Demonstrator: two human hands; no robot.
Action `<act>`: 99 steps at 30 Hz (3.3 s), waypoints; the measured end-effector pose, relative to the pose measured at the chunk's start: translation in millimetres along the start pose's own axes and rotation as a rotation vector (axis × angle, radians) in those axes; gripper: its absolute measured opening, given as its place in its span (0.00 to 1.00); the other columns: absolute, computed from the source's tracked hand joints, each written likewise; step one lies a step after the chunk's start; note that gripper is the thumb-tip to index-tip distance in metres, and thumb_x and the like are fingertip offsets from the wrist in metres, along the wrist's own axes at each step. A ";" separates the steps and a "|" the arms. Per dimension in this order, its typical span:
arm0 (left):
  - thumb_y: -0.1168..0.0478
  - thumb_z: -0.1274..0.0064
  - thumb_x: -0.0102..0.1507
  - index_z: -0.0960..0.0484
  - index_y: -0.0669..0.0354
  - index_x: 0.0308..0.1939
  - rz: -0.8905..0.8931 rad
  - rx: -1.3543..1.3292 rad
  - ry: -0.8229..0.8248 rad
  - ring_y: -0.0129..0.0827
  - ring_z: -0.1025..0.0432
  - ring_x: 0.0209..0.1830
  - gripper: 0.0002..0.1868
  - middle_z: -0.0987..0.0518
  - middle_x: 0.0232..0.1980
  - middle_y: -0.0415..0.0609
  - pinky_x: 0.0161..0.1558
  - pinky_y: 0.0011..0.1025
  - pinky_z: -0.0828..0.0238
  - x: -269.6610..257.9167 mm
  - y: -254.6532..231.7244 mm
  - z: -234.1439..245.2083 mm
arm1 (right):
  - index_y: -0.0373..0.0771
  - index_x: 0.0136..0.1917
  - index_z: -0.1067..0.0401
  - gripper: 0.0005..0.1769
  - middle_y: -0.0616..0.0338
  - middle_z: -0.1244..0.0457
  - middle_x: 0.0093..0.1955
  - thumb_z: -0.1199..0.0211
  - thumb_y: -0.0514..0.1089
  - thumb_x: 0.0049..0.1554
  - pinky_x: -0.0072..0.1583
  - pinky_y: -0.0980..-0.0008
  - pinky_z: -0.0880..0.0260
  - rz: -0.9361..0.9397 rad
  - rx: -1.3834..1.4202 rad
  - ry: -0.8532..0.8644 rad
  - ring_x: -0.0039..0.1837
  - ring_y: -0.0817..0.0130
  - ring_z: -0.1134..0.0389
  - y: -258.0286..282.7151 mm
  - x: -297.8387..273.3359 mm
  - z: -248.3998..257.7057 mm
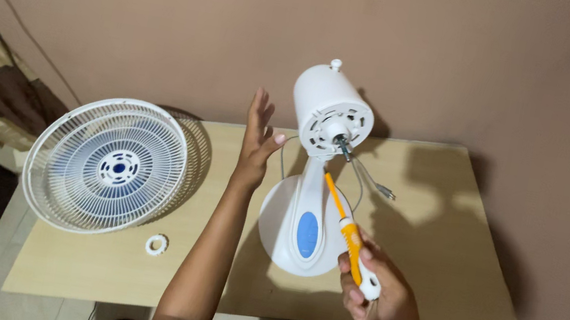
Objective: The person assembles a white table fan by first tightening a screw on the motor housing with a screwdriver. They then attach the front grill, secure it with a plastic nut, and finally install the blue fan blade onto the motor shaft.
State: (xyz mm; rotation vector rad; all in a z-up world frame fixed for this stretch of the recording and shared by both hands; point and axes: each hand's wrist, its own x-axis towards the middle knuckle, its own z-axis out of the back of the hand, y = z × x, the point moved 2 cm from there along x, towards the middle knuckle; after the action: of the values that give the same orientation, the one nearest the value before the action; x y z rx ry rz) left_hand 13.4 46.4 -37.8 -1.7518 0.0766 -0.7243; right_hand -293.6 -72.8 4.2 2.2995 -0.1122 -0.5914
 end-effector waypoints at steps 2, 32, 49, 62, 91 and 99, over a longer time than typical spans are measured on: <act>0.53 0.42 0.62 0.47 0.61 0.80 0.093 -0.028 -0.073 0.48 0.46 0.82 0.46 0.43 0.81 0.58 0.74 0.42 0.46 -23.0 19.8 19.5 | 0.41 0.72 0.37 0.28 0.56 0.39 0.42 0.50 0.47 0.59 0.29 0.78 0.48 -0.099 0.007 0.042 0.31 0.76 0.45 -15.7 6.5 9.8; 0.55 0.37 0.56 0.15 0.57 0.43 0.320 1.050 -0.347 0.48 0.25 0.44 0.15 0.19 0.41 0.52 0.45 0.44 0.26 -233.5 97.1 127.7 | 0.41 0.65 0.30 0.22 0.60 0.37 0.40 0.42 0.47 0.59 0.34 0.78 0.44 -0.464 0.004 0.119 0.32 0.76 0.42 -161.0 59.5 13.5; 0.60 0.39 0.58 0.15 0.55 0.34 0.247 1.127 -0.444 0.46 0.24 0.39 0.04 0.18 0.38 0.50 0.41 0.42 0.26 -232.7 118.3 124.7 | 0.44 0.68 0.31 0.25 0.61 0.38 0.39 0.43 0.48 0.58 0.34 0.76 0.46 -0.464 -0.037 0.000 0.32 0.76 0.43 -168.4 46.9 35.7; 0.68 0.50 0.66 0.23 0.62 0.47 0.699 -0.739 -0.492 0.33 0.23 0.44 0.06 0.19 0.44 0.50 0.50 0.29 0.22 -245.8 69.2 74.6 | 0.38 0.76 0.39 0.36 0.54 0.36 0.38 0.44 0.40 0.54 0.33 0.75 0.45 -0.339 -0.165 0.119 0.30 0.74 0.43 -155.2 26.6 26.5; 0.67 0.43 0.65 0.18 0.66 0.51 0.452 -0.627 -0.369 0.36 0.21 0.46 0.11 0.17 0.47 0.54 0.47 0.32 0.21 -163.6 -7.2 -83.0 | 0.32 0.75 0.38 0.32 0.55 0.36 0.39 0.41 0.34 0.58 0.32 0.81 0.46 0.085 -0.349 0.311 0.29 0.82 0.48 -24.3 7.1 124.4; 0.65 0.44 0.66 0.20 0.62 0.54 0.480 -0.785 -0.282 0.35 0.22 0.48 0.13 0.18 0.48 0.50 0.50 0.33 0.21 -129.1 -2.3 -122.4 | 0.32 0.74 0.40 0.31 0.51 0.36 0.41 0.44 0.36 0.58 0.33 0.80 0.45 0.046 -0.047 0.321 0.31 0.79 0.45 -4.3 11.4 124.4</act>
State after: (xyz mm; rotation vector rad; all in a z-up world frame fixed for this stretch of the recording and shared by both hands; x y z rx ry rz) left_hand -152.9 -4.4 -75.2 -2.4296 0.6347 -0.0700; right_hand -339.5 -153.4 -79.6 2.3074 0.0031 -0.1940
